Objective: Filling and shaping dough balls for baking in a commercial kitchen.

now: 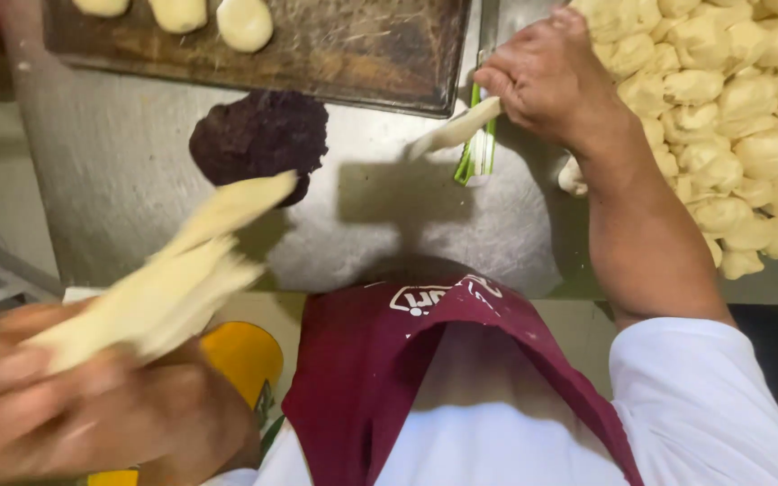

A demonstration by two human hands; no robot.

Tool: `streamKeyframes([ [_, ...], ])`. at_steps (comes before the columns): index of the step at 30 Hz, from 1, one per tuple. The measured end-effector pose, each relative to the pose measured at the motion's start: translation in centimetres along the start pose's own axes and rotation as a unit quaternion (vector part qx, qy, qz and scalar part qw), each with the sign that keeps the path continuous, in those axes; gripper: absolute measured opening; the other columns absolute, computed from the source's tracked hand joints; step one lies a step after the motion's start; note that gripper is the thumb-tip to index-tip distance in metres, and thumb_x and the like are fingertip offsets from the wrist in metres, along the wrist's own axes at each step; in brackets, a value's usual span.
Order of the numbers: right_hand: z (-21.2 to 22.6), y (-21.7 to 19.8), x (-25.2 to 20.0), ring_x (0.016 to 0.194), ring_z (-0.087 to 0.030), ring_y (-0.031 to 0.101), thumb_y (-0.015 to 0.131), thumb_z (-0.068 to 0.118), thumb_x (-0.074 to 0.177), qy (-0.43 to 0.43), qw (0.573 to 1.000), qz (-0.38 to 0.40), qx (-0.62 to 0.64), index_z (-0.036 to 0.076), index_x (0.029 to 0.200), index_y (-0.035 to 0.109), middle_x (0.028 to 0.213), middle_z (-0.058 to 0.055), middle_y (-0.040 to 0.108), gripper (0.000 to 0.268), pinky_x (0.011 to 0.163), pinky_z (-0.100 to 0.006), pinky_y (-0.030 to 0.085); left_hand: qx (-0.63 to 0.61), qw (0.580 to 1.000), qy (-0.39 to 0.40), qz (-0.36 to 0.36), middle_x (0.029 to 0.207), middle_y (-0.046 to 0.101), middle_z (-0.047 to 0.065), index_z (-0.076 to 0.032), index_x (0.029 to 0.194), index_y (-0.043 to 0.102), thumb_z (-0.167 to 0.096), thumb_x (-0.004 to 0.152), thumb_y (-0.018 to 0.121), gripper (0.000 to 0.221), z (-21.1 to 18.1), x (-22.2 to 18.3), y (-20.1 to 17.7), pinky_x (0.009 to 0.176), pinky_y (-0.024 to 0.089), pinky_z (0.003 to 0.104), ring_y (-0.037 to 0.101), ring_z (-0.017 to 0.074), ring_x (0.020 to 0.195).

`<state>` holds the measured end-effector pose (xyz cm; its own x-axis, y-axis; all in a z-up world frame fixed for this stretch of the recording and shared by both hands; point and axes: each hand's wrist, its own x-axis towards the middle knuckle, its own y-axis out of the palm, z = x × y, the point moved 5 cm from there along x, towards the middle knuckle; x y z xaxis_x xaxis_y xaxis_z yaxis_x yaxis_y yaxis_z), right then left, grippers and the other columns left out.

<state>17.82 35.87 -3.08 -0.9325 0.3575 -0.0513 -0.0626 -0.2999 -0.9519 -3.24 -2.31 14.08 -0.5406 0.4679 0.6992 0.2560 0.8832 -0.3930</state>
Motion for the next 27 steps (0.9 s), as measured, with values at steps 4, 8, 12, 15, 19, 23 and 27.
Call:
streamKeyframes([
  [4, 3.4, -1.6, -1.7, 0.129, -0.036, 0.062, 0.067, 0.027, 0.107, -0.001, 0.993, -0.083, -0.084, 0.016, 0.107, 0.078, 0.121, -0.005, 0.073, 0.016, 0.113, -0.057, 0.025, 0.183, 0.975, 0.009, -0.124, 0.136, 0.038, 0.014, -0.016, 0.129, 0.036, 0.023, 0.091, 0.089, 0.076, -0.7, 1.4, -2.8, 0.100, 0.065, 0.049, 0.054, 0.0338, 0.123],
  [8, 15.1, -8.6, -2.6, 0.132, -0.041, 0.061, 0.061, 0.032, 0.109, -0.228, 0.919, -0.176, 0.269, -0.005, 0.137, 0.059, 0.144, -0.028, 0.058, 0.046, 0.112, -0.054, 0.052, -0.357, 0.926, -0.079, 0.094, 0.104, 0.059, 0.004, -0.018, 0.111, 0.060, -0.016, 0.098, 0.073, 0.018, -0.3, 2.8, 3.1, 0.086, 0.048, 0.030, 0.056, 0.0163, 0.097],
  [12, 19.9, -5.0, -2.4, 0.162, -0.038, 0.030, 0.067, 0.049, 0.099, -0.245, 0.872, -0.002, 0.424, 0.016, 0.163, 0.028, 0.172, -0.015, 0.027, 0.083, 0.121, -0.057, 0.048, -0.465, 0.841, -0.169, 0.220, 0.108, 0.062, 0.001, -0.015, 0.114, 0.063, -0.021, 0.097, 0.076, 0.022, -0.4, 1.1, 8.2, 0.095, 0.052, 0.029, 0.059, 0.0138, 0.101],
  [15, 18.8, -2.1, -2.6, 0.114, -0.017, 0.059, 0.083, 0.023, 0.091, -0.195, 0.858, 0.022, 0.475, 0.007, 0.159, 0.037, 0.149, -0.011, 0.051, 0.083, 0.097, -0.031, 0.050, -0.541, 0.751, -0.287, 0.246, 0.112, 0.066, 0.003, -0.009, 0.121, 0.067, -0.017, 0.089, 0.087, 0.039, 0.7, -0.1, 10.4, 0.092, 0.058, 0.022, 0.064, 0.0108, 0.104],
  [19, 15.6, -1.9, -6.8, 0.059, -0.009, 0.057, 0.071, 0.028, 0.096, -0.086, 0.902, 0.115, 0.407, 0.008, 0.112, 0.068, 0.071, 0.000, 0.060, 0.026, 0.055, -0.026, 0.043, -0.152, 0.864, -0.146, 0.457, 0.112, 0.071, -0.001, -0.015, 0.110, 0.073, -0.013, 0.081, 0.080, 0.031, 2.1, -0.9, 10.1, 0.088, 0.047, 0.026, 0.064, 0.0129, 0.100],
  [23, 8.8, -5.5, -16.7, 0.044, -0.008, 0.063, 0.069, 0.021, 0.094, 0.053, 0.925, 0.011, 0.375, 0.006, 0.107, 0.078, 0.071, -0.005, 0.075, 0.022, 0.039, -0.018, 0.050, -0.044, 0.834, -0.330, 0.441, 0.070, 0.070, -0.001, -0.015, 0.093, 0.075, 0.000, 0.085, 0.066, 0.020, 4.8, 1.0, 7.1, 0.053, 0.050, 0.021, 0.060, 0.0057, 0.053],
  [27, 11.0, -3.2, -15.7, 0.073, -0.019, 0.064, 0.077, 0.003, 0.087, 0.106, 0.845, -0.121, 0.510, -0.003, 0.109, 0.077, 0.083, -0.018, 0.069, 0.023, 0.073, -0.035, 0.054, -0.197, 0.840, -0.107, 0.494, 0.101, 0.076, 0.014, -0.012, 0.102, 0.079, -0.017, 0.084, 0.081, 0.019, 6.5, -2.9, 14.0, 0.091, 0.052, 0.043, 0.072, 0.0318, 0.100],
])
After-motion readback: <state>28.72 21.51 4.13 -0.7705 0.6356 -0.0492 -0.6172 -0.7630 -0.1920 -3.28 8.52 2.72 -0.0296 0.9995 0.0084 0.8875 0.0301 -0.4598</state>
